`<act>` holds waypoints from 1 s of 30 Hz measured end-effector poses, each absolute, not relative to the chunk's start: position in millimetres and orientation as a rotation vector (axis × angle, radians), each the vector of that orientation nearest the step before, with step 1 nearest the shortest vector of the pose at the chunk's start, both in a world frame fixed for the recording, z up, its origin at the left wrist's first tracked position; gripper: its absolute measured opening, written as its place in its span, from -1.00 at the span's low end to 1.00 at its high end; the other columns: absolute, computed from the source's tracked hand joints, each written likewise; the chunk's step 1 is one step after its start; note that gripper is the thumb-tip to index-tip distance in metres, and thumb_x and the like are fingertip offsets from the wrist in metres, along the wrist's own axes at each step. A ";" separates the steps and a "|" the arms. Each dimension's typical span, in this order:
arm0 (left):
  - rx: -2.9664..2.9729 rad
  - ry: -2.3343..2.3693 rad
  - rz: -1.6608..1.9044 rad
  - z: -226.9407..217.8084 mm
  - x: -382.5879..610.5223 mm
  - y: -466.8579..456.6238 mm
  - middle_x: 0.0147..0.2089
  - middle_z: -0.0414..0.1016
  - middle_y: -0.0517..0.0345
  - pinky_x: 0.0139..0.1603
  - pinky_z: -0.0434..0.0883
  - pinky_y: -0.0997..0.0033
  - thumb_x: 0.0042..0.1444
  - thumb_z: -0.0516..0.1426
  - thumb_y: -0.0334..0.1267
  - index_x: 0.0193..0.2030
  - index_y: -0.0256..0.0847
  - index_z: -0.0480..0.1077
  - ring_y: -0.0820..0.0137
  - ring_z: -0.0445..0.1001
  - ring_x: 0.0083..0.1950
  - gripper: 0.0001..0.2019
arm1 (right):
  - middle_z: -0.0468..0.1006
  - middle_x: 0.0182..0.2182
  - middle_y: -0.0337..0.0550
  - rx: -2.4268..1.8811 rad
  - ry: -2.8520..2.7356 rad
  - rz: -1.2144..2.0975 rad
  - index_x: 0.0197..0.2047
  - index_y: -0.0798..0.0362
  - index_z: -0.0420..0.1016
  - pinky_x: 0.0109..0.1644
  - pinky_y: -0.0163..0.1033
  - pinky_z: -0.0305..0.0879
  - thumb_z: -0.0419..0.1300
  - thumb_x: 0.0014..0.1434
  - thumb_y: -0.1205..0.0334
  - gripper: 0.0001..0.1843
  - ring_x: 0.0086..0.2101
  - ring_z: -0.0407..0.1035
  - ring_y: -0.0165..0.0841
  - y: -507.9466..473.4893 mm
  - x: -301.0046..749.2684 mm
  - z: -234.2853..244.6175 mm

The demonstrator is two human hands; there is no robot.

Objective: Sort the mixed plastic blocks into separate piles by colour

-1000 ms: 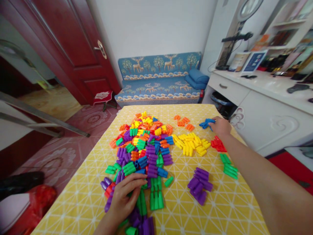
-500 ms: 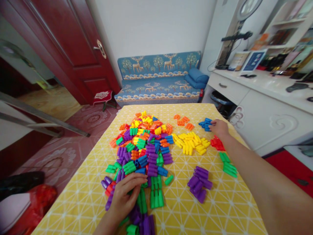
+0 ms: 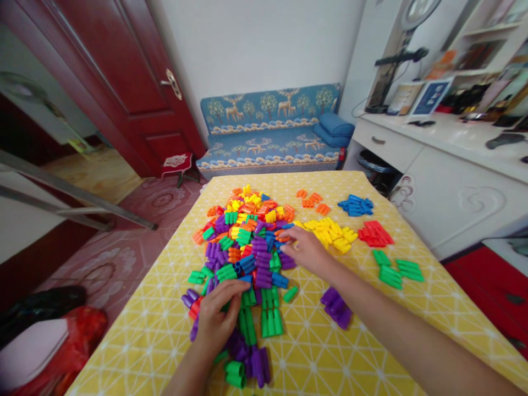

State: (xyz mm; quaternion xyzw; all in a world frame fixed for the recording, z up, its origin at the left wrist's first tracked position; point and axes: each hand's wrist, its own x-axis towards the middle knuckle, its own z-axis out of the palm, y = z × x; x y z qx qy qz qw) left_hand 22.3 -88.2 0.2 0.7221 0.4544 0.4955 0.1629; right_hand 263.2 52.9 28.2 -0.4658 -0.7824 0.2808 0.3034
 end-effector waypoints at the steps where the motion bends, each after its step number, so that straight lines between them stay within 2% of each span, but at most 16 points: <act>1: 2.058 1.316 1.435 1.3 22.6 -87.9 -0.17 0.56 0.09 -0.11 0.48 0.43 0.18 0.04 -0.55 -0.11 -0.16 0.48 0.40 0.53 -0.11 -0.72 | 0.54 -0.10 -0.13 -1.190 -2.117 0.697 -0.11 -0.02 0.52 -0.07 -0.15 0.38 0.21 0.07 0.27 -0.73 -0.16 0.45 -0.28 36.8 250.1 25.6; 4: 2.064 1.354 1.477 3.5 23.4 -86.4 -0.20 0.56 0.10 -0.13 0.47 0.41 0.18 0.05 -0.55 -0.11 -0.15 0.49 0.39 0.52 -0.14 -0.71 | 0.49 -0.02 -0.10 -1.145 -2.121 0.551 -0.03 -0.03 0.49 0.14 -0.04 0.26 0.21 0.08 0.33 -0.66 0.02 0.35 -0.23 3.8 220.4 15.9; 6: 2.074 1.361 1.476 3.1 23.5 -85.6 -0.20 0.55 0.09 -0.14 0.47 0.39 0.17 0.05 -0.55 -0.11 -0.14 0.50 0.38 0.52 -0.14 -0.70 | 0.47 0.00 -0.08 -1.169 -2.101 0.497 0.01 -0.02 0.46 0.17 -0.03 0.23 0.19 0.10 0.35 -0.63 0.04 0.31 -0.23 -6.4 207.4 11.6; 11: 2.059 1.376 1.484 -0.9 22.9 -85.4 -0.20 0.55 0.09 -0.14 0.47 0.38 0.17 0.05 -0.55 -0.11 -0.15 0.51 0.37 0.51 -0.14 -0.70 | 0.46 -0.05 -0.04 -1.346 -2.074 0.321 0.03 0.01 0.45 0.12 -0.01 0.25 0.21 0.10 0.32 -0.62 -0.01 0.31 -0.18 -18.8 199.6 14.0; 16: 2.047 1.389 1.493 -0.9 23.6 -86.4 -0.19 0.56 0.11 -0.13 0.46 0.38 0.16 0.06 -0.54 -0.12 -0.15 0.51 0.38 0.51 -0.14 -0.71 | 0.52 -0.15 -0.07 -1.525 -2.128 0.268 -0.11 -0.01 0.53 -0.01 -0.03 0.30 0.31 0.04 0.23 -0.71 -0.09 0.34 -0.14 -32.5 219.2 13.0; 21: 2.053 1.382 1.480 0.3 24.5 -86.0 -0.20 0.56 0.10 -0.13 0.47 0.39 0.17 0.05 -0.53 -0.14 -0.15 0.52 0.38 0.52 -0.14 -0.72 | 0.57 -0.24 -0.15 -1.541 -1.978 0.417 -0.20 -0.04 0.55 -0.12 -0.12 0.32 0.26 0.09 0.24 -0.83 -0.18 0.42 -0.21 -36.5 231.3 -0.3; 24: 2.053 1.390 1.479 -0.6 24.2 -85.3 -0.19 0.56 0.10 -0.13 0.48 0.39 0.18 0.05 -0.52 -0.14 -0.15 0.51 0.38 0.52 -0.14 -0.73 | 0.56 -0.32 -0.17 -1.465 -1.652 0.625 -0.15 0.00 0.49 -0.23 -0.20 0.35 0.19 0.15 0.10 -0.77 -0.34 0.44 -0.31 -34.1 232.0 -6.8; 26: 2.055 1.390 1.469 -1.7 23.6 -85.0 -0.18 0.56 0.10 -0.12 0.48 0.39 0.18 0.06 -0.51 -0.14 -0.16 0.51 0.38 0.53 -0.13 -0.74 | 0.55 -0.35 -0.18 -1.357 -1.483 0.765 -0.13 0.02 0.44 -0.25 -0.24 0.36 0.17 0.16 0.04 -0.72 -0.36 0.44 -0.34 -33.3 231.6 -9.5; 30: 2.064 1.389 1.434 -3.6 22.5 -84.6 -0.18 0.56 0.10 -0.12 0.48 0.39 0.19 0.06 -0.50 -0.15 -0.16 0.51 0.38 0.53 -0.14 -0.75 | 0.53 -0.39 -0.21 -1.287 -1.384 0.877 -0.17 0.04 0.39 -0.30 -0.27 0.35 0.21 0.10 0.04 -0.71 -0.40 0.43 -0.37 -33.4 232.8 -8.5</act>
